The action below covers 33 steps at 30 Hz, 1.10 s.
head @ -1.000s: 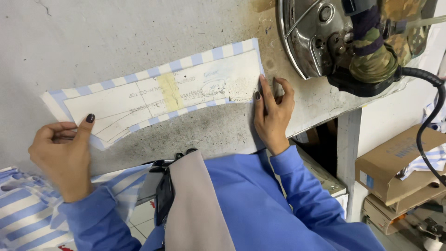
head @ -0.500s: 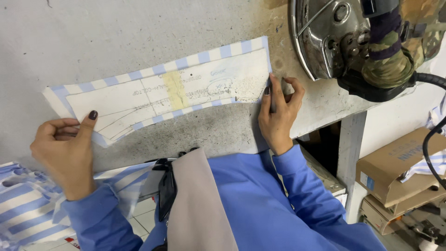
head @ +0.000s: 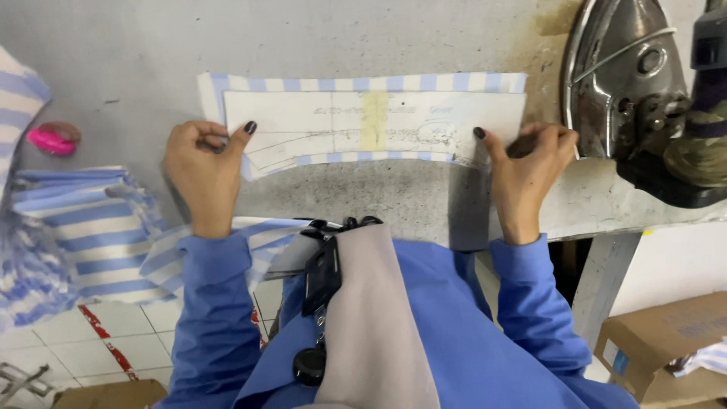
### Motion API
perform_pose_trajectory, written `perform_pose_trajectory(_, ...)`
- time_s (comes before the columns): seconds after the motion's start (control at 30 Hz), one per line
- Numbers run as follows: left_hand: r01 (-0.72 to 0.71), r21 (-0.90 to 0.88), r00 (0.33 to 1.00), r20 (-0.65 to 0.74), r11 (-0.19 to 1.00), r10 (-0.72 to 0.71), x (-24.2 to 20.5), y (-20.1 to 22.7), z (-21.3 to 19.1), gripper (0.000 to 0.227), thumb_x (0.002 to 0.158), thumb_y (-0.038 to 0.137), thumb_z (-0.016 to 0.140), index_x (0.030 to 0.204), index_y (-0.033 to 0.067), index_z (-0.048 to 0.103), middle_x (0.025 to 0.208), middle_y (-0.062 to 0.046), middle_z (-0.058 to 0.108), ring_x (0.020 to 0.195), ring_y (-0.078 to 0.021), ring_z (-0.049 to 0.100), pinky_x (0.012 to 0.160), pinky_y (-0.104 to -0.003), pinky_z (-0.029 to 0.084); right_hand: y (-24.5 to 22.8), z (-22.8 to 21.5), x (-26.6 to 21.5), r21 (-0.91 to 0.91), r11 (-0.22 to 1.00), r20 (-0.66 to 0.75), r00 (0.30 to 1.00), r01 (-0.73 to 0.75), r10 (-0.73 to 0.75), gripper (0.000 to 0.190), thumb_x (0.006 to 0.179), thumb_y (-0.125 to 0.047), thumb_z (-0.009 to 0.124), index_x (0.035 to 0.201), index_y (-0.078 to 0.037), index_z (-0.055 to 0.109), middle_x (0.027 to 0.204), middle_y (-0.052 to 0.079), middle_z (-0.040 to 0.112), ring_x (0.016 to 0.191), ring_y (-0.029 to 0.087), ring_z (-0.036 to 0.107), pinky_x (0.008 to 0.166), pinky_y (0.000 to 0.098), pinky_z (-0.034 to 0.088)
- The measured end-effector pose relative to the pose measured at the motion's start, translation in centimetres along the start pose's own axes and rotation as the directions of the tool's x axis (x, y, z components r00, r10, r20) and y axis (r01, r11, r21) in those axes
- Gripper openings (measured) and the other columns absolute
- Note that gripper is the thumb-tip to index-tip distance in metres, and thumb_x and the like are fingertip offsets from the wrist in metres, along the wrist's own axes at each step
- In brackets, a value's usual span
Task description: The person aligns a paper pattern on a piece of blue and white striped fabric, then uses shears to cut the fabric along the pattern's edge. The person repeats this process with another piece of fabric, aligning the pattern and cutting it out.
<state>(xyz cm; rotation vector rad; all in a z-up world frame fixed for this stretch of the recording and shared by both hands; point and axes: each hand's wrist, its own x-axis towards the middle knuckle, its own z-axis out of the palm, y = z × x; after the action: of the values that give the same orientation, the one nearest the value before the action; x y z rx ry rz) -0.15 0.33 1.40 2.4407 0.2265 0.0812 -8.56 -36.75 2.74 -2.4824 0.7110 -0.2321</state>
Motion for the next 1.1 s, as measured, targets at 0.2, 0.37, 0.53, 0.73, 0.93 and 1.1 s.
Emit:
perform_pose_trajectory(0.2,0.115,-0.154,0.976,0.203,0.981,-0.083,-3.7,3.1,-5.7,0.029,0.08,0.019,0.081,0.069,0.0079,0.057,0.067,-0.003,0.05,0.061,-0.0121,0.048,0.056,-0.026,0.039,-2.5,-7.4,-2.4,-0.162,0.987,0.311,0.95,0.018,0.034,0.045,0.083,-0.026,0.085,0.078,-0.001,0.048,0.089,0.012,0.046,0.079,0.024,0.044,0.067,0.036,0.036)
perform_pose_trajectory(0.37,-0.098,0.244,0.961,0.275,0.965,0.028,-7.9,-1.7,-7.1,0.037,0.07,0.029,0.077,0.104,0.0206,0.065,0.109,-0.003,0.049,0.107,-0.0291,0.042,0.092,-0.043,0.035,4.2,-7.5,-4.3,-0.477,0.852,0.439,0.898,0.214,0.02,0.065,0.07,-0.036,0.077,0.119,0.003,0.058,0.122,0.023,0.046,0.102,0.048,0.047,0.09,0.0531,0.038)
perform_pose_trajectory(0.53,-0.046,0.157,0.912,0.409,0.987,-0.023,-9.4,-5.3,-7.9,0.025,0.079,0.027,0.066,0.092,0.0081,0.057,0.079,-0.007,0.056,0.081,-0.0282,0.05,0.074,-0.04,0.037,-4.6,-1.3,-0.8,0.032,0.955,0.361,0.888,0.294,-0.286,0.071,0.082,-0.005,0.073,0.14,0.0,0.031,0.129,0.027,0.033,0.112,0.039,0.042,0.09,0.049,0.044)
perform_pose_trajectory(0.73,0.443,-0.417,0.86,0.447,0.794,-0.245,-14.2,-5.8,-17.4,0.031,0.084,0.021,0.057,0.11,0.0042,0.064,0.105,-0.007,0.067,0.099,-0.0194,0.063,0.084,-0.032,0.05,-9.6,1.9,4.7,-0.088,0.902,0.72,0.653,0.423,-0.236,0.038,0.085,-0.022,0.067,0.111,-0.008,0.043,0.095,0.021,0.052,0.073,0.037,0.055,0.064,0.0456,0.043)
perform_pose_trajectory(0.93,0.006,-0.884,0.468,-0.411,0.468,-0.782,-21.0,-12.5,-19.6,0.029,0.08,0.022,0.065,0.107,0.01,0.064,0.102,-0.013,0.062,0.084,-0.0304,0.062,0.067,-0.039,0.056,-21.9,4.4,1.4,0.249,0.713,0.859,0.19,0.655,-0.475,0.026,0.093,-0.026,0.053,0.075,-0.008,0.046,0.069,0.008,0.057,0.059,0.022,0.052,0.057,0.0375,0.039)
perform_pose_trajectory(1.1,0.167,0.318,0.646,-0.75,0.933,0.14,-19.1,-6.0,-18.5,0.042,0.086,0.017,0.079,0.109,-0.0148,0.065,0.088,-0.028,0.066,0.078,-0.0427,0.065,0.063,-0.048,0.049,-33.8,6.7,-8.2,0.78,0.451,0.515,-0.036,0.433,-0.856,0.019,0.093,-0.022,0.05,0.081,-0.01,0.043,0.067,0.004,0.046,0.059,0.016,0.044,0.056,0.0333,0.038)
